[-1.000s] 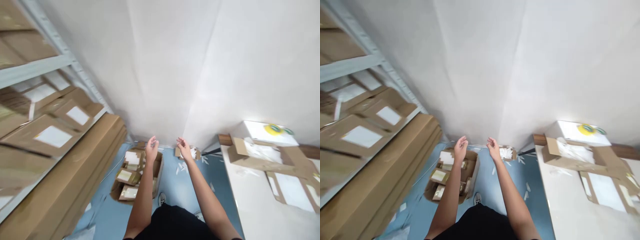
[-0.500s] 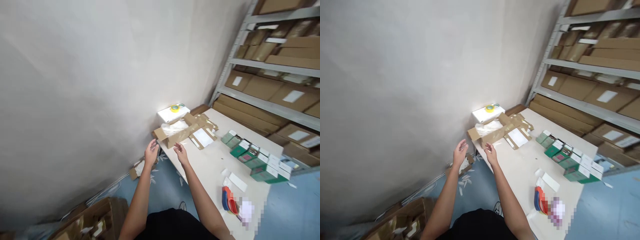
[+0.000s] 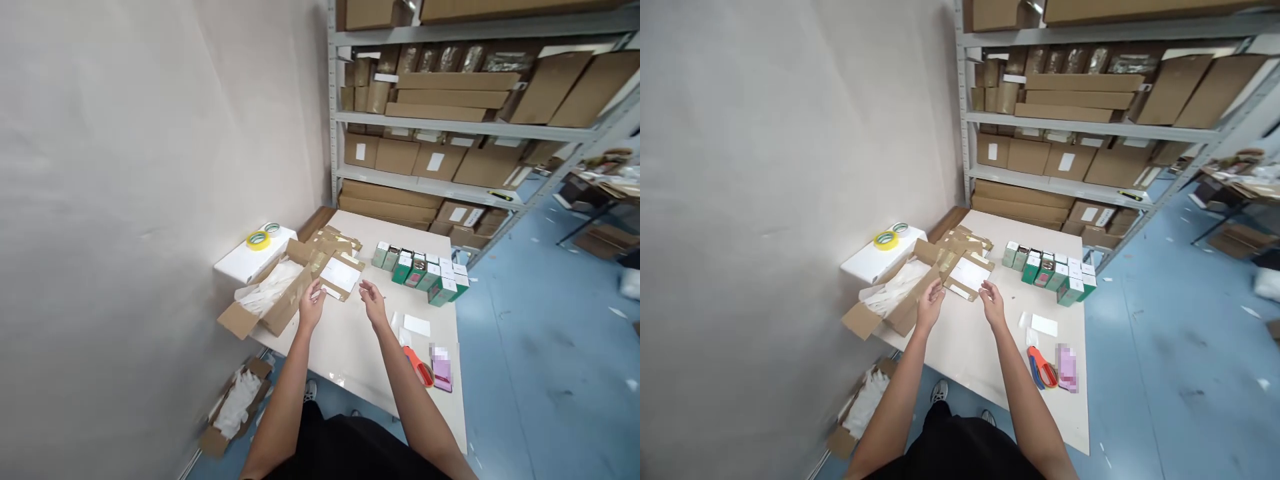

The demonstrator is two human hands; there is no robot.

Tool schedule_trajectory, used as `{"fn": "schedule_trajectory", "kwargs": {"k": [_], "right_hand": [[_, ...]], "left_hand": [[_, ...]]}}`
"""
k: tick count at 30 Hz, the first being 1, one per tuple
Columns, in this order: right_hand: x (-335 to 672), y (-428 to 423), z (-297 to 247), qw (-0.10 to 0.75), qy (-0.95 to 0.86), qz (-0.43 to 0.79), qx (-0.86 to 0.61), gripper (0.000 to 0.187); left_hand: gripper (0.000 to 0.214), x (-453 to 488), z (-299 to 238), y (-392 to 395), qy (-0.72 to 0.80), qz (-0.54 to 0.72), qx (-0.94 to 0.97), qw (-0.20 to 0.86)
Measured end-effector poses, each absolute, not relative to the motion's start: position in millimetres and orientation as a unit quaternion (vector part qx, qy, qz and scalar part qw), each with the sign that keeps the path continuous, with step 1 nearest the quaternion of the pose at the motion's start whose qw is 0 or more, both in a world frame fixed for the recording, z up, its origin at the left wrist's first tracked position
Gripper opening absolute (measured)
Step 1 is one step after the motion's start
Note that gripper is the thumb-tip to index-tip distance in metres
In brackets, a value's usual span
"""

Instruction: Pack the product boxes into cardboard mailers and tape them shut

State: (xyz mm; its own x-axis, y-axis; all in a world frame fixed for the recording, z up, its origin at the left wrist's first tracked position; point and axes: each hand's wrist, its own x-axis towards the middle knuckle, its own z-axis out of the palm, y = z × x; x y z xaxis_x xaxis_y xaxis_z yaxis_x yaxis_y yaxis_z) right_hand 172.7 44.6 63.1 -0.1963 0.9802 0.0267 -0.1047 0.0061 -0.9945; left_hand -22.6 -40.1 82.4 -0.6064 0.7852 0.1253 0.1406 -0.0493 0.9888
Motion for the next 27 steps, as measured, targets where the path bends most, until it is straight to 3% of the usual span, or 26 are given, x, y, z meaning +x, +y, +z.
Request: {"fn": "schedule_trajectory", "kwargs": {"k": [15,20,27], "right_hand": [[184.8,55.3,41.4,0.528,-0.427,0.434,-0.592,0.047],[249.7,11.5,-8.2,0.468,-0.373,0.372,-0.710,0.049],[342.3,-43.7,-86.1,0.276,-0.336,0.317,-0.843,0.035]], "left_hand": [[0.054,-40.7,59.6,67.4,0.508,0.517,0.514,0.459],[0.049,7.3,29.6,67.0,0.507,0.443,0.509,0.536],[0.047,53.6,2.0,37.2,0.509,0.359,0.520,0.584]]}}
